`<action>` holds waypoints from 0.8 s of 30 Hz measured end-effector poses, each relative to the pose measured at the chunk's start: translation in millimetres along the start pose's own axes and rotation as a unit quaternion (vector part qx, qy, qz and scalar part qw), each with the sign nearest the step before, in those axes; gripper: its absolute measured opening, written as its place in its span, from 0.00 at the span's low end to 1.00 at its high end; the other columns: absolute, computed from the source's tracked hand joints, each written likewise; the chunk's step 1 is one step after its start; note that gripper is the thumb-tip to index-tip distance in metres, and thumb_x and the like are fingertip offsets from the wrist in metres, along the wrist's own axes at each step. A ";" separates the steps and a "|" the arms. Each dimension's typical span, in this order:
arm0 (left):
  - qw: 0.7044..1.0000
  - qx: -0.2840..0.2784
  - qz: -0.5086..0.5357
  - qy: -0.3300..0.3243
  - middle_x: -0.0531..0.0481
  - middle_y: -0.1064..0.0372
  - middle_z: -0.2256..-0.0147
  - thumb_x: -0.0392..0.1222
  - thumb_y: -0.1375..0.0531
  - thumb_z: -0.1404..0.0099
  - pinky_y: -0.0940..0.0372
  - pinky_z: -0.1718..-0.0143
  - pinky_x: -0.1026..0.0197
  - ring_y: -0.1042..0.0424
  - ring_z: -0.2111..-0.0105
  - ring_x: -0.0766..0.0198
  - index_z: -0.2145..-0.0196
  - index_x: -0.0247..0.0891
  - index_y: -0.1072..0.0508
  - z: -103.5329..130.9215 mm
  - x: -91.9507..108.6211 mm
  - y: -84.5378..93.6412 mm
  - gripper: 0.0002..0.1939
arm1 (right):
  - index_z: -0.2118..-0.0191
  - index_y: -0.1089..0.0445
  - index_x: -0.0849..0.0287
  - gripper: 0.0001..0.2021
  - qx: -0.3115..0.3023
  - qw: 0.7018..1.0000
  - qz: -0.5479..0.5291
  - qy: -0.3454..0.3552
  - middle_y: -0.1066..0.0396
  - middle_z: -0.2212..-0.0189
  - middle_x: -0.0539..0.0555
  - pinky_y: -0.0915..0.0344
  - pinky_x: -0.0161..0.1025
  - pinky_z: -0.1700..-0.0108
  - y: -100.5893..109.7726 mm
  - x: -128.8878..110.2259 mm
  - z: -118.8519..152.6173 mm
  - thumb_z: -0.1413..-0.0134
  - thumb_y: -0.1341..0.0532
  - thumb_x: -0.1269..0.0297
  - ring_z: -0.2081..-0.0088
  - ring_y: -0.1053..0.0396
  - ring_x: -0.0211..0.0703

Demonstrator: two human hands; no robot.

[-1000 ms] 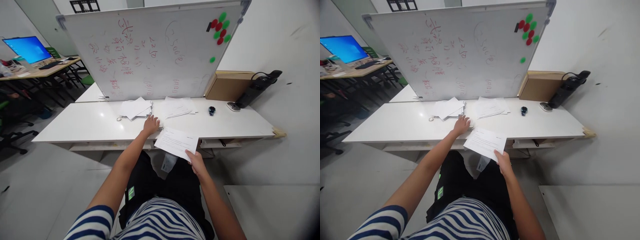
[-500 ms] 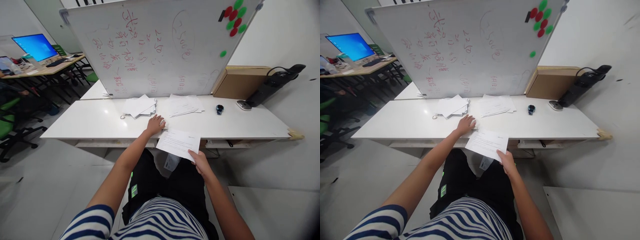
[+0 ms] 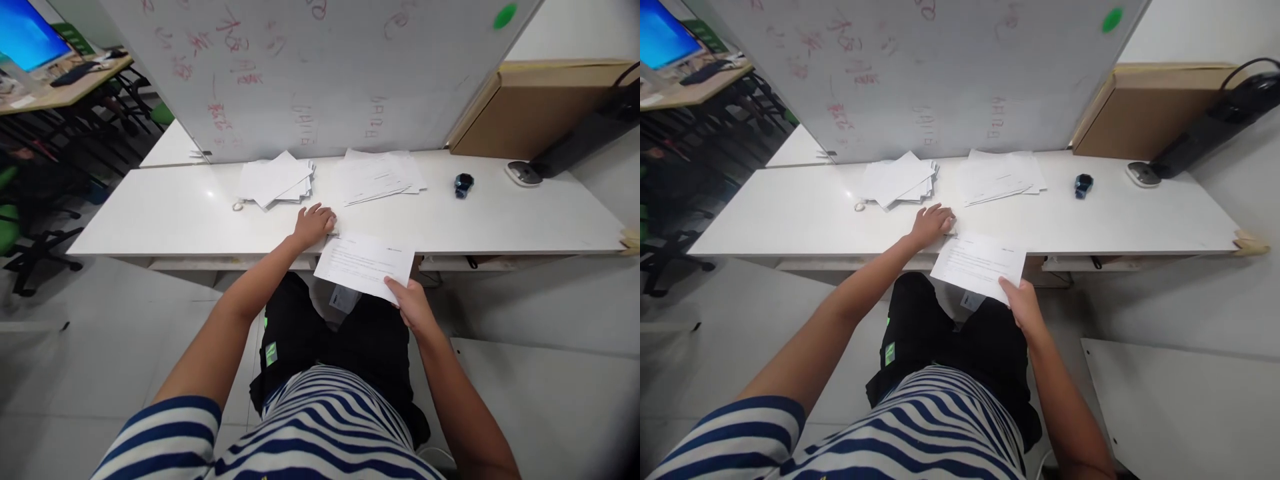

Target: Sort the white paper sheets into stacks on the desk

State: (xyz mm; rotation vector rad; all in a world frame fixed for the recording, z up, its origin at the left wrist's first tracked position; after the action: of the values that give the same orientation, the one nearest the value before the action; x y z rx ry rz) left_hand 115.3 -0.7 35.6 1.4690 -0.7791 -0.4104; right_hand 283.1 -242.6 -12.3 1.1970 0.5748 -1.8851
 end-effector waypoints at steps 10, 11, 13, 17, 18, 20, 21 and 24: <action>0.998 0.011 0.058 0.036 0.52 0.34 0.46 0.43 0.57 0.32 0.42 0.46 0.56 0.39 0.44 0.58 0.49 0.45 0.33 0.5 -5.5 6.7 0.20 | 0.61 0.27 0.66 0.21 0.001 1.000 -0.003 0.012 0.27 0.76 0.54 0.51 0.32 0.84 -2.7 1.4 4.3 0.58 0.35 0.53 0.82 0.41 0.35; 0.997 0.012 0.064 0.038 0.53 0.34 0.46 0.44 0.57 0.32 0.42 0.46 0.56 0.39 0.44 0.58 0.49 0.45 0.32 0.3 -6.4 6.7 0.20 | 0.61 0.27 0.66 0.21 0.001 1.000 -0.005 0.009 0.27 0.76 0.54 0.50 0.32 0.84 -3.1 2.0 5.6 0.58 0.34 0.53 0.82 0.40 0.36; 0.997 0.011 0.074 0.038 0.54 0.34 0.46 0.45 0.57 0.32 0.42 0.46 0.57 0.38 0.45 0.59 0.49 0.45 0.32 0.2 -7.7 6.6 0.20 | 0.60 0.27 0.65 0.22 0.000 1.000 -0.007 0.008 0.26 0.74 0.55 0.48 0.33 0.83 -3.0 3.7 8.5 0.58 0.34 0.53 0.81 0.38 0.37; 0.996 0.006 0.078 0.036 0.54 0.33 0.46 0.46 0.58 0.32 0.41 0.47 0.58 0.37 0.46 0.58 0.49 0.45 0.32 1.2 -7.5 8.1 0.21 | 0.58 0.27 0.65 0.23 0.004 1.000 -0.004 0.014 0.24 0.72 0.56 0.46 0.34 0.83 2.7 6.7 13.8 0.57 0.35 0.53 0.78 0.34 0.40; 0.996 0.006 0.077 0.035 0.53 0.33 0.46 0.46 0.58 0.32 0.40 0.48 0.58 0.36 0.47 0.58 0.49 0.45 0.32 1.6 -7.0 9.0 0.21 | 0.57 0.27 0.65 0.23 0.009 1.000 -0.002 0.013 0.24 0.71 0.57 0.44 0.34 0.83 5.7 6.6 15.2 0.57 0.35 0.53 0.78 0.33 0.42; 0.997 0.009 0.075 0.033 0.53 0.32 0.48 0.46 0.58 0.32 0.40 0.49 0.58 0.35 0.48 0.58 0.50 0.45 0.32 2.4 -5.4 11.0 0.21 | 0.56 0.27 0.65 0.23 0.020 1.000 -0.004 0.016 0.23 0.68 0.58 0.38 0.36 0.80 13.4 4.9 18.7 0.57 0.34 0.54 0.74 0.29 0.46; 0.997 0.012 0.075 0.031 0.53 0.31 0.48 0.46 0.58 0.32 0.39 0.50 0.58 0.35 0.48 0.58 0.50 0.45 0.31 2.9 -4.5 12.1 0.21 | 0.56 0.26 0.65 0.23 0.020 1.000 -0.009 0.019 0.23 0.65 0.59 0.34 0.37 0.76 17.8 3.2 20.9 0.57 0.34 0.55 0.70 0.27 0.48; 0.997 0.016 0.068 0.032 0.51 0.30 0.51 0.46 0.58 0.32 0.38 0.53 0.57 0.33 0.51 0.58 0.54 0.45 0.30 4.6 -2.0 14.9 0.20 | 0.56 0.26 0.64 0.21 -0.008 1.000 -0.012 0.027 0.24 0.57 0.60 0.29 0.40 0.61 30.8 -3.0 30.1 0.56 0.33 0.55 0.58 0.26 0.52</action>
State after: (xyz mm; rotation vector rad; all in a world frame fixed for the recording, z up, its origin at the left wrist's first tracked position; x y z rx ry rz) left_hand 107.7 -1.3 49.4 1.4416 -0.8325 -0.2471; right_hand 293.3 -280.8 5.1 1.2391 0.6352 -1.8705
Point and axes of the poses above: each hand's wrist, its own z-axis away from the middle knuckle, its own y-axis out of the back of the hand, x = y × z, the point moved 2 cm from there along -z, towards the middle knuckle
